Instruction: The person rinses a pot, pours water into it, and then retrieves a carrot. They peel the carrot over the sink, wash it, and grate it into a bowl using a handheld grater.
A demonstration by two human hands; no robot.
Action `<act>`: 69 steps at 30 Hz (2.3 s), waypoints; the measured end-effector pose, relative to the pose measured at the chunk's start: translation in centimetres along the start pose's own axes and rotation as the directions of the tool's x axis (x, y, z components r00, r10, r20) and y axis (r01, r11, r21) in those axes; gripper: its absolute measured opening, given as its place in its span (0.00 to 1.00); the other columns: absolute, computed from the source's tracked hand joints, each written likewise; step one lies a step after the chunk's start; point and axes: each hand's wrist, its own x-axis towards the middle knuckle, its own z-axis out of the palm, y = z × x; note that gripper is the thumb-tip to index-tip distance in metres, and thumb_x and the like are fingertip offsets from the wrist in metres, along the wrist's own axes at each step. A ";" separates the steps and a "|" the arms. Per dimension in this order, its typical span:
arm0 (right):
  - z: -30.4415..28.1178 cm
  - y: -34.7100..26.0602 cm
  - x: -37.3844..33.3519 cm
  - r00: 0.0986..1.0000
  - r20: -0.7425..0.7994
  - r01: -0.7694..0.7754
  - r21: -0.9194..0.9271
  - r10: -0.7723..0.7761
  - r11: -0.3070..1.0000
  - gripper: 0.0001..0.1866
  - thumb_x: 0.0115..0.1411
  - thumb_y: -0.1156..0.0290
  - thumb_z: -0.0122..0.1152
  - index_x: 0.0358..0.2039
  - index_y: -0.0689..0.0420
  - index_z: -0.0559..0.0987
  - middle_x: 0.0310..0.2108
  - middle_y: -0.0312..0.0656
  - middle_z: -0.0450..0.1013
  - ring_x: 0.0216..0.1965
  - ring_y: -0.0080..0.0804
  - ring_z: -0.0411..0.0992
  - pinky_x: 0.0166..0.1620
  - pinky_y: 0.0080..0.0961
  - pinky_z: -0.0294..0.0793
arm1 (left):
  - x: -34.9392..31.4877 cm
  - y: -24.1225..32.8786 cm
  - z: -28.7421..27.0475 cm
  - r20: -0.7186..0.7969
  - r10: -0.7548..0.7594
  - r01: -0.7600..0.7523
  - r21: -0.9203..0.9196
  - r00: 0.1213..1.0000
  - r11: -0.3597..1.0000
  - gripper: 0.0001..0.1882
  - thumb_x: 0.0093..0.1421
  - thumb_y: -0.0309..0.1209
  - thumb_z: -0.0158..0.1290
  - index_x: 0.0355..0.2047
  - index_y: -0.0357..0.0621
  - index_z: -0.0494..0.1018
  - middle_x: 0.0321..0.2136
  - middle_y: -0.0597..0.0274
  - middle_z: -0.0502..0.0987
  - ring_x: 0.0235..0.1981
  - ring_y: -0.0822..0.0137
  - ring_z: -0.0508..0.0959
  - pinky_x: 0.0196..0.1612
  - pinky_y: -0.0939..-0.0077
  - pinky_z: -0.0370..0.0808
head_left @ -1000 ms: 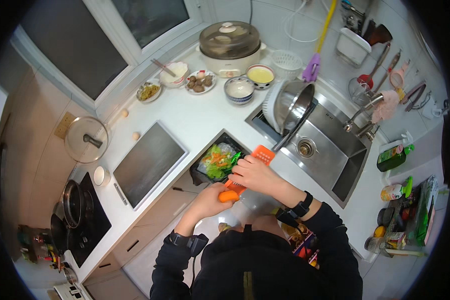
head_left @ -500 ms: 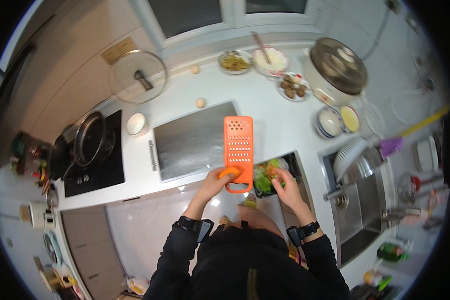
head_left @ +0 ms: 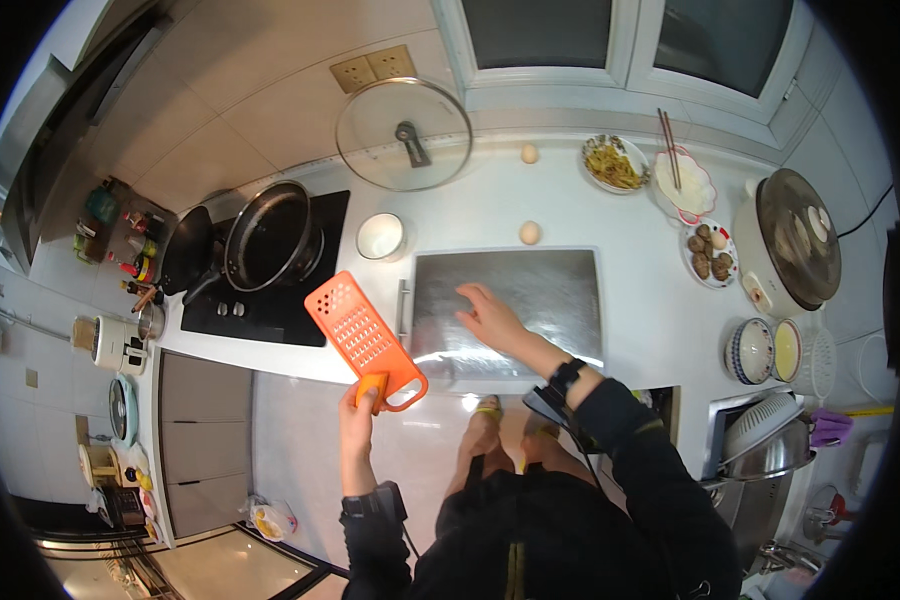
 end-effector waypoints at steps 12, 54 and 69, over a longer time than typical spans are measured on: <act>12.5 3.3 20.3 0.985 0.169 0.111 -0.550 -0.019 0.828 0.13 0.52 0.74 0.52 0.40 0.58 0.72 0.46 0.45 0.67 0.41 0.45 0.70 0.42 0.34 0.72 | 4.8 -1.7 -8.2 -0.009 -0.007 0.007 0.019 1.000 1.000 0.15 0.55 0.32 0.47 0.39 0.35 0.72 0.20 0.66 0.71 0.21 0.77 0.68 0.25 0.83 0.63; -13.9 9.2 -29.0 0.778 -0.617 -0.442 -0.404 0.117 0.801 0.04 0.53 0.73 0.55 0.30 0.56 0.72 0.30 0.41 0.68 0.35 0.42 0.68 0.37 0.34 0.69 | -0.9 4.5 26.1 0.853 -0.130 -0.122 0.220 0.506 0.968 0.15 0.58 0.34 0.47 0.39 0.35 0.72 0.22 0.67 0.73 0.22 0.79 0.68 0.26 0.85 0.62; -14.6 2.5 -32.3 0.492 -0.817 -0.620 -0.085 0.301 0.780 0.15 0.54 0.78 0.51 0.43 0.56 0.72 0.43 0.43 0.70 0.34 0.42 0.73 0.34 0.29 0.74 | -2.2 -1.4 37.4 0.894 -0.404 0.132 0.384 0.195 0.914 0.15 0.59 0.36 0.47 0.38 0.36 0.71 0.22 0.69 0.70 0.21 0.79 0.67 0.23 0.86 0.60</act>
